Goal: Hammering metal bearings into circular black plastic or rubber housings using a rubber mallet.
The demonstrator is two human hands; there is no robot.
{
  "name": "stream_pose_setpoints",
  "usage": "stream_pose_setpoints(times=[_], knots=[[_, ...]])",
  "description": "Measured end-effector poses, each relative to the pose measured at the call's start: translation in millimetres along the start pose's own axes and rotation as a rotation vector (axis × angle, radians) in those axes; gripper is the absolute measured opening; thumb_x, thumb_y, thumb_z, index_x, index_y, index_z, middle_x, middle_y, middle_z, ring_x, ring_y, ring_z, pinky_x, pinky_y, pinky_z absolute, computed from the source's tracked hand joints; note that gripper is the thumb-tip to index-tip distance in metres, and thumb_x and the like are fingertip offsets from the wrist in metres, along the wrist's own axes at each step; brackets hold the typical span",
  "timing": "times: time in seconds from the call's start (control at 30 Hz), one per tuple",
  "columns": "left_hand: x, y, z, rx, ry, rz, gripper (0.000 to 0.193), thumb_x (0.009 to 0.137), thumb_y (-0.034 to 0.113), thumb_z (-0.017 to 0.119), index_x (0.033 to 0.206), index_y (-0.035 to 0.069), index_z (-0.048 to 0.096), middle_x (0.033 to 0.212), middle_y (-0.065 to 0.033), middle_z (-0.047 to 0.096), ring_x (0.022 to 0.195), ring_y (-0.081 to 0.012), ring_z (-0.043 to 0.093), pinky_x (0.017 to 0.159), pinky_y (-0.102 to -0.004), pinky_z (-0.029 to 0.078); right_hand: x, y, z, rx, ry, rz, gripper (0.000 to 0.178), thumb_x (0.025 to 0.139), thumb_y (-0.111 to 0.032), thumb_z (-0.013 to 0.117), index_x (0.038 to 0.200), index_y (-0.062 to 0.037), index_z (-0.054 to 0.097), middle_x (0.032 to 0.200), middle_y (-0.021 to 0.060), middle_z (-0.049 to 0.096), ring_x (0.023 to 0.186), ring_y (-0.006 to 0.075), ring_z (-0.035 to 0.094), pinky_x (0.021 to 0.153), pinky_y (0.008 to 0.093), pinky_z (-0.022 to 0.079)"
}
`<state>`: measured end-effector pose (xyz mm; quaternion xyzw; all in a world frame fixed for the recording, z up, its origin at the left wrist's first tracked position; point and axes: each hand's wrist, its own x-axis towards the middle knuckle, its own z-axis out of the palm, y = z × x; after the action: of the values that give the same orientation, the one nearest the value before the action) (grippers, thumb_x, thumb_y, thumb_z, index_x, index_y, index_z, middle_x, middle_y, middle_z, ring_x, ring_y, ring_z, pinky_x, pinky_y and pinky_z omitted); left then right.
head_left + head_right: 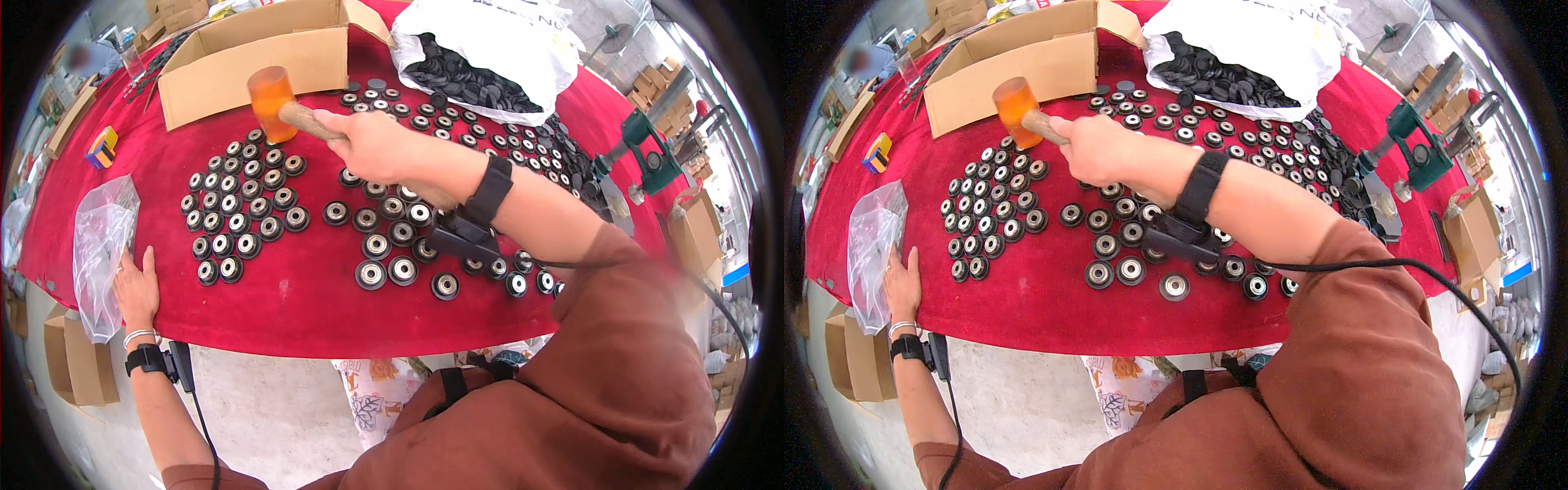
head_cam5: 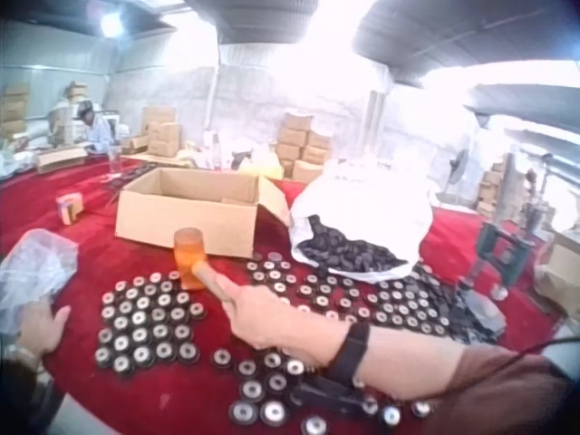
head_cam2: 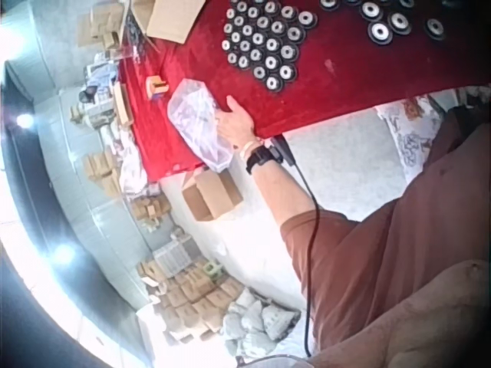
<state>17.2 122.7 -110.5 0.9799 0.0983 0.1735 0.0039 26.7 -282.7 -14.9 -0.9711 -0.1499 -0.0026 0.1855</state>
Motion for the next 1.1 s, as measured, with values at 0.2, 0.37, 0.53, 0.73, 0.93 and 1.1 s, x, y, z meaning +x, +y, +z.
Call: stream_pose_setpoints(times=[0.2,0.37,0.53,0.73,0.93,1.1], knots=[[1,3,-5,0.015,-0.040,-0.012,0.063,0.092,0.047,0.043,0.131,-0.002,0.042,0.116,-0.0304,0.055,0.108,-0.0429,0.052,0.095,-0.0455,0.038,-4,-7,-20,-0.019,0.105,-0.120,0.046,0.091,-0.019,0.046,0.136,-0.0110,0.042,0.090,0.0220,0.064,0.081,0.0326,0.064,0.074,0.0398,0.049],[-3,2,-8,0.009,-0.010,-0.025,0.063,0.092,0.047,0.043,0.130,-0.003,0.043,0.115,-0.0303,0.055,0.108,-0.0431,0.052,0.095,-0.0455,0.038,-29,-6,0,0.071,0.065,-0.125,0.047,0.092,-0.016,0.046,0.138,-0.0126,0.040,0.081,0.0199,0.063,0.070,0.0260,0.063,0.064,0.0368,0.049],[-2,-1,-1,-0.020,0.023,-0.004,0.063,0.092,0.047,0.042,0.130,-0.002,0.043,0.115,-0.0302,0.055,0.108,-0.0432,0.052,0.095,-0.0456,0.038,-17,-12,-20,0.104,-0.084,-0.089,0.049,0.091,-0.019,0.049,0.139,-0.0136,0.038,0.087,0.0201,0.063,0.081,0.0278,0.064,0.075,0.0347,0.049],[-1,4,-5,0.014,-0.032,-0.016,0.062,0.092,0.047,0.042,0.130,-0.002,0.042,0.117,-0.0295,0.054,0.109,-0.0430,0.052,0.095,-0.0456,0.039,-28,-9,6,0.081,0.011,-0.027,0.049,0.091,-0.017,0.051,0.138,-0.0146,0.040,0.089,0.0183,0.063,0.079,0.0268,0.064,0.072,0.0352,0.051],[-2,-2,2,-0.012,-0.029,-0.013,0.063,0.092,0.047,0.042,0.132,-0.002,0.041,0.119,-0.0289,0.054,0.109,-0.0435,0.052,0.095,-0.0458,0.038,-45,-23,-33,0.162,0.052,-0.043,0.045,0.091,-0.018,0.048,0.135,-0.0108,0.043,0.080,0.0186,0.063,0.071,0.0256,0.063,0.068,0.0367,0.049],[4,-6,4,-0.015,0.011,0.013,0.062,0.092,0.047,0.041,0.132,-0.002,0.040,0.120,-0.0283,0.053,0.109,-0.0438,0.051,0.096,-0.0458,0.038,-62,2,0,0.178,-0.008,-0.030,0.049,0.093,-0.018,0.048,0.140,-0.0127,0.035,0.083,0.0160,0.062,0.069,0.0222,0.060,0.067,0.0335,0.049]])
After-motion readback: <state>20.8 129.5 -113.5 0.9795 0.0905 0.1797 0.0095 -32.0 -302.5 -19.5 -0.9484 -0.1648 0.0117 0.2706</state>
